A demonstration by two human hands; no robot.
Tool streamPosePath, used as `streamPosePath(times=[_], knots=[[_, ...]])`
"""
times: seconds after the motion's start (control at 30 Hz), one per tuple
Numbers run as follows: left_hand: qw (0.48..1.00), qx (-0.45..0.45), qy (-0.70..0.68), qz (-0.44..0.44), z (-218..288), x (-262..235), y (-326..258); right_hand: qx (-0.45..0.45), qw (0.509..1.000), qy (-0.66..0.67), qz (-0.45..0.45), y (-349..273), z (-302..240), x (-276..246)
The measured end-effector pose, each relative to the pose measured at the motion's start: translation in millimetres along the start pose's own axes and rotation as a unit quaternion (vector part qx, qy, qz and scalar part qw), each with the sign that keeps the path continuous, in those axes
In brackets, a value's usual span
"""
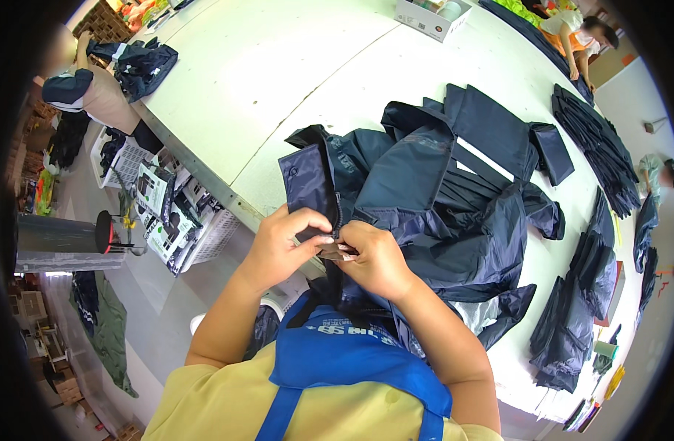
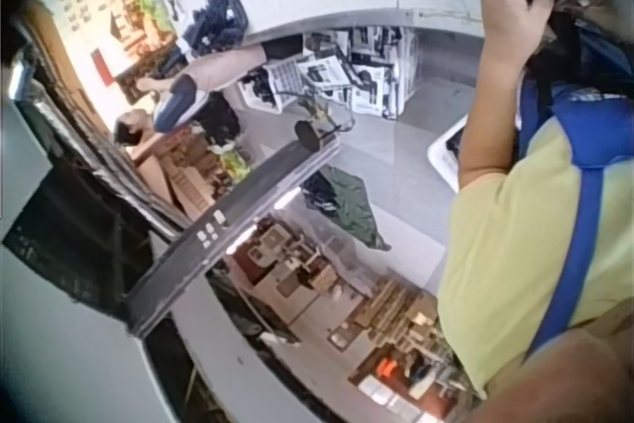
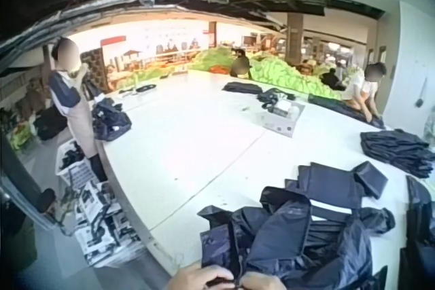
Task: The person folds a dark jacket on a white table, aligning the sleeves and body, then folds it into a compact rectangle. The person uses scissors to trim a loose thread from the jacket before stacking it with other folded jackets.
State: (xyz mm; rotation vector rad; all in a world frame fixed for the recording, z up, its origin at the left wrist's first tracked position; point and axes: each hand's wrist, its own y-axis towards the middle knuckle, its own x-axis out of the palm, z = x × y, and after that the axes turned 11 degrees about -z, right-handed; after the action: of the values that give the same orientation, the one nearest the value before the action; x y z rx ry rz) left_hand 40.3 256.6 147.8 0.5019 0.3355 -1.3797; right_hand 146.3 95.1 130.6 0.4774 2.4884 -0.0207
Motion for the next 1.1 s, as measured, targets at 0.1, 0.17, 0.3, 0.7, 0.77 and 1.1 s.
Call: streamPosePath(times=[0.1,0.17,0.3,0.7,0.77,1.1], knots=[[1.000,0.021,0.003,0.021,2.8,3.0,2.4,-0.001,1.000,0.004,-0.008,-0.7,-3.3,-2.1],[0.998,0.023,0.055,-0.026,2.3,-1.9,-0.1,-0.003,1.000,-0.011,-0.008,-2.7,-2.5,-2.3],[0.997,0.023,0.068,-0.034,4.3,-4.1,-1.5,-0.011,1.000,-0.015,-0.013,-2.8,-4.4,-4.6],[0.905,0.206,0.348,0.130,29.9,-19.1,16.4,0.066,0.989,0.104,-0.084,-14.5,-26.3,-59.7],[0.914,0.215,0.324,0.115,29.7,-14.4,18.2,0.070,0.987,0.127,-0.068,-15.2,-24.7,-71.7],[0.936,0.227,0.244,0.111,31.5,11.5,29.1,0.009,0.965,0.244,-0.093,-9.7,-20.9,-75.2]])
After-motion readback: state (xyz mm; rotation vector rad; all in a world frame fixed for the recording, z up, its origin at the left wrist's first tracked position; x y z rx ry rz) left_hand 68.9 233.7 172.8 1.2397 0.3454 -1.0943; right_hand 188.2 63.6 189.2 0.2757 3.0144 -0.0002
